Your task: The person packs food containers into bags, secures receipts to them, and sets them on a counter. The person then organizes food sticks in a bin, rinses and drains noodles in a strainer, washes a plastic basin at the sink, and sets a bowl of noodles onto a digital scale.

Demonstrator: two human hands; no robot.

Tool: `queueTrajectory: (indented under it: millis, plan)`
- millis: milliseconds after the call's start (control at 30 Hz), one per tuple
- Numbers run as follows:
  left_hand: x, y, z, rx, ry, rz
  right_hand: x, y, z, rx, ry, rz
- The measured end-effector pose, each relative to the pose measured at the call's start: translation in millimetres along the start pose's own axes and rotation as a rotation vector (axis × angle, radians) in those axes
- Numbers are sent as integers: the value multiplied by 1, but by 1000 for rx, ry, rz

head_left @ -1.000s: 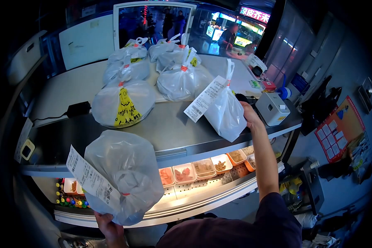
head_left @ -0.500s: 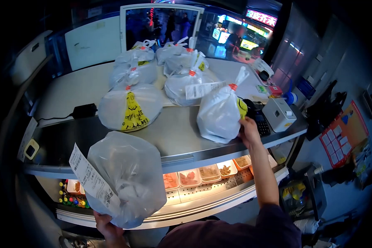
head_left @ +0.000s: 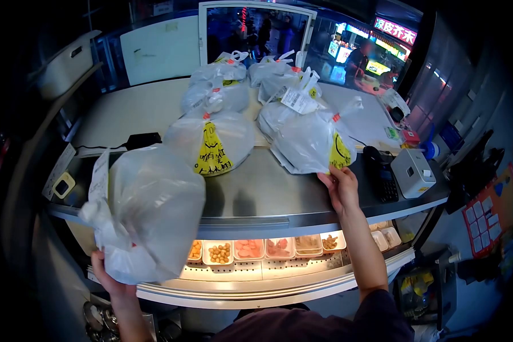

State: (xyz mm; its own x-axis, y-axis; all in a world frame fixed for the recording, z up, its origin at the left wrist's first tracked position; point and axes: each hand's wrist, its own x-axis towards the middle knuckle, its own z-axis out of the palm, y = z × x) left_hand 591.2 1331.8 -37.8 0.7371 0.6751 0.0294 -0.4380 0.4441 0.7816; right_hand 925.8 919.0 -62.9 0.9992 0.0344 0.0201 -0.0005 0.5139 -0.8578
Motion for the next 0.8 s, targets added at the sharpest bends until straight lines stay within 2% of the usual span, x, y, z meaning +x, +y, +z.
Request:
queueTrajectory:
  millis: [100, 133, 167, 233, 300, 367, 433, 500, 567, 633, 800]
  plan:
    - [21, 16, -9, -28, 80, 16, -18, -21, 2, -45, -28, 67]
    - [31, 21, -20, -20, -21, 32, -25, -30, 3, -63, -42, 127]
    - [35, 25, -11, -24, -16, 37, -30, -35, 2, -65, -49, 128]
    - [57, 39, 16, -24, 114, 34, -40, -41, -4, -305, 26, 3]
    - [122, 56, -9, 64, 116, 9, -52, -29, -16, -647, 58, -311]
    - [187, 62, -26, 151, 5, 56, -47, -15, -24, -677, 36, -495]
    - [249, 71, -20, 153, -65, -42, -42, -7, -23, -621, 17, -439]
    - [315, 74, -19, 186, -230, -98, -39, -1, -28, -684, 44, -471]
    - [370, 72, -10, 291, -196, -77, -38, 4, -26, -751, 76, -505]
    - [421, 66, -5, 367, -154, -90, -40, 4, -22, -860, 141, -636]
    - [484, 40, 0, 517, -147, -185, -41, 4, -16, -949, 199, -630]
